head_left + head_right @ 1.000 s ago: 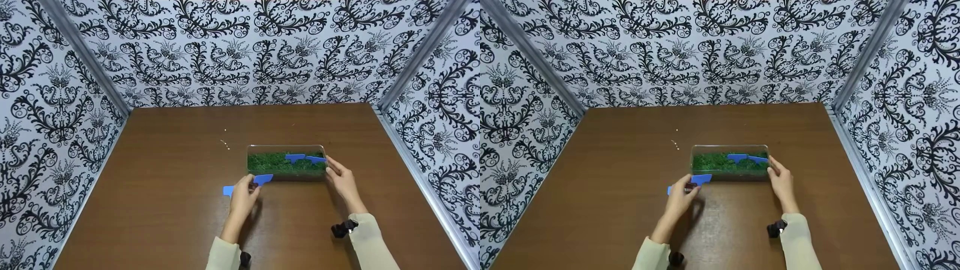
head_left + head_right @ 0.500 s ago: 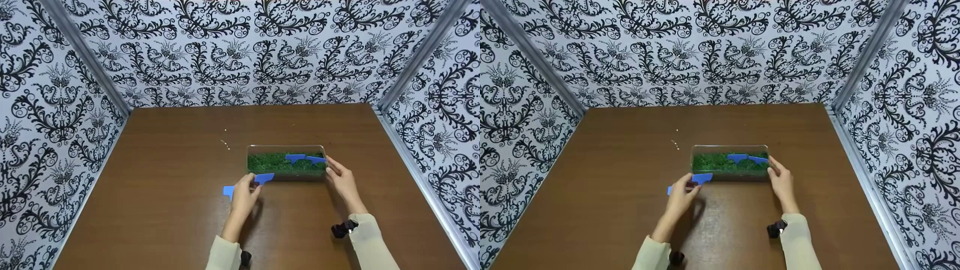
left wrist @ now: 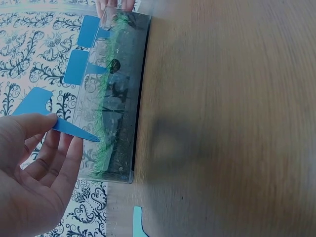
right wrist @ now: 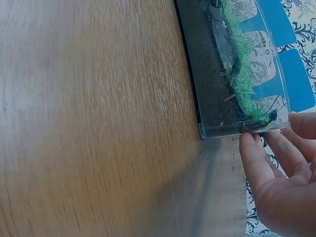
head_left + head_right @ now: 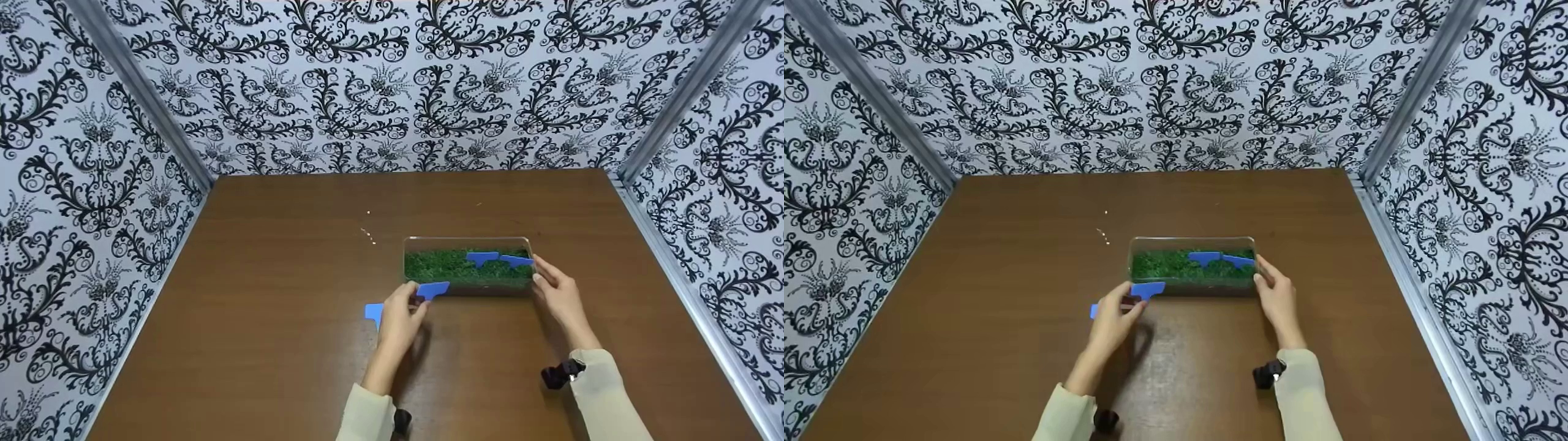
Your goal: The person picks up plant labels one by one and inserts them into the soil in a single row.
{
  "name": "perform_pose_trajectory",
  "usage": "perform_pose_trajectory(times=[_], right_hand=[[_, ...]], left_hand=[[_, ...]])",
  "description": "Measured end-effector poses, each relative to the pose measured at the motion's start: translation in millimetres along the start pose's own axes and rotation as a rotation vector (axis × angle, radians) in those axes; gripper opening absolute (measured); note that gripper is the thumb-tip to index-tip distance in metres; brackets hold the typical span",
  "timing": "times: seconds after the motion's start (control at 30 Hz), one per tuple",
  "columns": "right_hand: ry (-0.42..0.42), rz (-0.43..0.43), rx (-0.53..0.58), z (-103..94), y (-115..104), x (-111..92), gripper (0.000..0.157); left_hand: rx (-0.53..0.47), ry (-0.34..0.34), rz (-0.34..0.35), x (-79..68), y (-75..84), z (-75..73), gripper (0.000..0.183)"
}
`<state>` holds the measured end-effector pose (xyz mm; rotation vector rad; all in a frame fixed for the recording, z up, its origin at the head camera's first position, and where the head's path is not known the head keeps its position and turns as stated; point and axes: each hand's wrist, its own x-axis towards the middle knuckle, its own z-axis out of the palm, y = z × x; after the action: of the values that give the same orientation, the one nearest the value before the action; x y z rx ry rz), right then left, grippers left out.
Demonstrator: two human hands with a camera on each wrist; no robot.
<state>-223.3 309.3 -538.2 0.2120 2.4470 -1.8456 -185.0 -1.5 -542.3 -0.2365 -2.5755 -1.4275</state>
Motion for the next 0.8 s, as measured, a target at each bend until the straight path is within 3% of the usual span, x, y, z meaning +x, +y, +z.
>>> perform_pose_trajectory(times=[0.8], right_hand=[[0.008,-0.004,-0.006,0.0,-0.2,-0.8,0.049]], left_hand=[[-0.009,0.02,0.034,5.8,6.0,-0.9,0.012]])
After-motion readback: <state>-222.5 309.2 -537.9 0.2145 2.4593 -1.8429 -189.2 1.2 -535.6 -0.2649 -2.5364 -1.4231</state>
